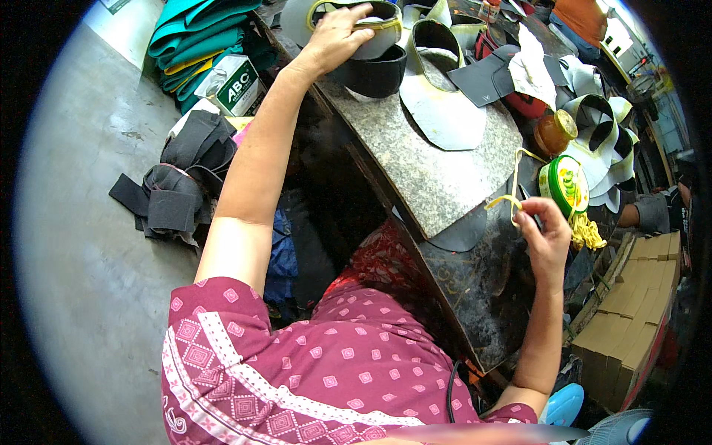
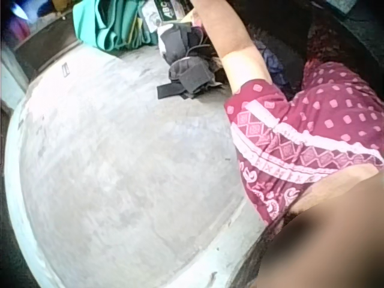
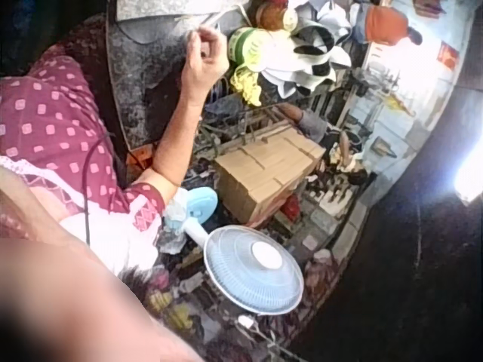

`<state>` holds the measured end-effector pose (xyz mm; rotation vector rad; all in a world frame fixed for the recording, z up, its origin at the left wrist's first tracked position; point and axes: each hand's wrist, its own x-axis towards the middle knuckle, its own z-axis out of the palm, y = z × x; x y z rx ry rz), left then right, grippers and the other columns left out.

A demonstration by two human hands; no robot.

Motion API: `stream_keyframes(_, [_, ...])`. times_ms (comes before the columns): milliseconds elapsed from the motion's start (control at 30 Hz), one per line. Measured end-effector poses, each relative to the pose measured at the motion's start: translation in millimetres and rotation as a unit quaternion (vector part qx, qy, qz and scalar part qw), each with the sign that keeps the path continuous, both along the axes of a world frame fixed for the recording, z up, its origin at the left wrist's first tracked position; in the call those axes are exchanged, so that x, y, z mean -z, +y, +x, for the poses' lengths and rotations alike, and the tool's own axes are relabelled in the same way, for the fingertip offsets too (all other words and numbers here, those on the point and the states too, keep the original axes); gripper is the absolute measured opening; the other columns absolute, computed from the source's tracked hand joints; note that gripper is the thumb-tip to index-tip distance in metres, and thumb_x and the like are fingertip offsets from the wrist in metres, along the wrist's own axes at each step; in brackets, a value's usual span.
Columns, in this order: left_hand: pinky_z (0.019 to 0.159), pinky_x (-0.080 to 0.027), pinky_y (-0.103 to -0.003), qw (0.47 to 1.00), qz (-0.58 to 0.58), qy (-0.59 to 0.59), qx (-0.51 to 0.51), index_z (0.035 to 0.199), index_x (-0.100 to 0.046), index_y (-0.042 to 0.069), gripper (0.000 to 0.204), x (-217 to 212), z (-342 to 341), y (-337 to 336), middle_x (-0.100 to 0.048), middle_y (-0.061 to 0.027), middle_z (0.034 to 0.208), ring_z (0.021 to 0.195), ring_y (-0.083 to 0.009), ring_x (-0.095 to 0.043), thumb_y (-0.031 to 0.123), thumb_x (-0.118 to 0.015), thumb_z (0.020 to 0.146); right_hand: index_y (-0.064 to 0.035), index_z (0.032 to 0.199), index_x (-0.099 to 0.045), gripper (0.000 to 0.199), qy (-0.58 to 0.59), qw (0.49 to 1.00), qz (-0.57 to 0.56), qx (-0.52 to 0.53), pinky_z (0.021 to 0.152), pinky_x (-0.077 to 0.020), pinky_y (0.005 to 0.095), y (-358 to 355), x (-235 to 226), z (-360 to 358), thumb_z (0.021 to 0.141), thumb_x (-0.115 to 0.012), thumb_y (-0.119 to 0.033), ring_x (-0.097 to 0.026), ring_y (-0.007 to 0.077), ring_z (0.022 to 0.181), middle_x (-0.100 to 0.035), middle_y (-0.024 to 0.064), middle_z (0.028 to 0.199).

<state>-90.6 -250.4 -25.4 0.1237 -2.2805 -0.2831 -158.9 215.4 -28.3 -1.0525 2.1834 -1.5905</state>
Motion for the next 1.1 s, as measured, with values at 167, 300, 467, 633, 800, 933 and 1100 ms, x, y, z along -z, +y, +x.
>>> stream_keyframes(167, [0.106,-0.034,-0.047,0.995,0.078,0.050,-0.037,0.136,-0.048,0.003,0.063,-0.2,2.8,19.5,-0.054,-0.0245,0.129,0.122,-0.0400,-0.049,0.042,-0.059,0.087,-0.0002,0.096,-0.060,0.013,0.161,0.981,0.034,-0.103,0.076,-0.0468,0.0242,-43.2,-39.7,-29.7,0.089,-0.066,-0.010,-0.058,0.0090,0.080,-0.063,0.0036,0.090])
stream_keyframes(300, [0.102,-0.037,-0.049,0.982,0.020,0.084,-0.166,0.132,-0.052,0.005,0.065,1.2,-1.5,46.1,-0.057,-0.0228,0.120,0.116,-0.0399,-0.052,0.045,-0.066,0.083,-0.0031,0.102,-0.058,0.017,0.032,0.978,-0.003,-0.207,0.068,-0.0501,0.0273,-124.4,-26.7,-49.9,0.093,-0.064,-0.016,-0.062,0.0102,0.075,-0.062,0.0057,0.092])
stream_keyframes(467, [0.092,-0.044,-0.048,0.980,0.065,0.106,-0.157,0.117,-0.056,0.003,0.055,7.6,-9.7,60.2,-0.059,-0.0216,0.109,0.106,-0.0399,-0.056,0.031,-0.076,0.074,-0.0043,0.104,-0.054,0.019,0.002,0.969,0.118,-0.217,0.056,-0.0459,0.0247,-195.7,0.0,-53.6,0.098,-0.058,-0.022,-0.055,0.0078,0.061,-0.055,0.0011,0.085])
stream_keyframes(633, [0.085,-0.048,-0.045,0.979,0.087,0.173,-0.062,0.107,-0.056,0.002,0.045,4.6,-19.6,58.4,-0.058,-0.0213,0.104,0.097,-0.0404,-0.058,0.023,-0.076,0.073,-0.0059,0.102,-0.054,0.017,0.077,0.969,0.110,-0.208,0.058,-0.0461,0.0288,-172.0,-7.7,-49.2,0.095,-0.058,-0.021,-0.054,0.0131,0.064,-0.056,0.0045,0.078])
stream_keyframes(800, [0.098,-0.040,-0.048,0.989,0.056,0.135,0.017,0.121,-0.057,0.001,0.054,11.9,-28.3,59.2,-0.056,-0.0232,0.111,0.110,-0.0409,-0.052,0.037,-0.070,0.083,-0.0045,0.096,-0.055,0.014,0.247,0.915,0.208,-0.243,0.066,-0.0461,0.0320,-90.9,-32.3,-31.2,0.087,-0.060,-0.013,-0.054,0.0157,0.071,-0.055,0.0062,0.078])
stream_keyframes(933, [0.105,-0.032,-0.048,0.977,-0.047,0.150,-0.143,0.131,-0.050,-0.002,0.054,17.9,-20.9,62.1,-0.053,-0.0248,0.126,0.121,-0.0410,-0.045,0.039,-0.049,0.096,-0.0044,0.097,-0.058,0.017,0.182,0.924,0.249,-0.228,0.063,-0.0438,0.0283,-38.8,-45.4,-14.6,0.080,-0.060,-0.005,-0.051,0.0131,0.068,-0.055,0.0047,0.079])
stream_keyframes(1100, [0.109,-0.029,-0.046,0.972,-0.038,0.208,-0.099,0.141,-0.042,-0.001,0.056,18.7,-6.4,75.7,-0.048,-0.0247,0.136,0.129,-0.0404,-0.040,0.036,-0.045,0.100,-0.0045,0.096,-0.059,0.019,0.188,0.942,0.195,-0.196,0.059,-0.0418,0.0262,-26.2,-34.9,-5.2,0.077,-0.061,-0.001,-0.050,0.0099,0.066,-0.057,0.0013,0.082])
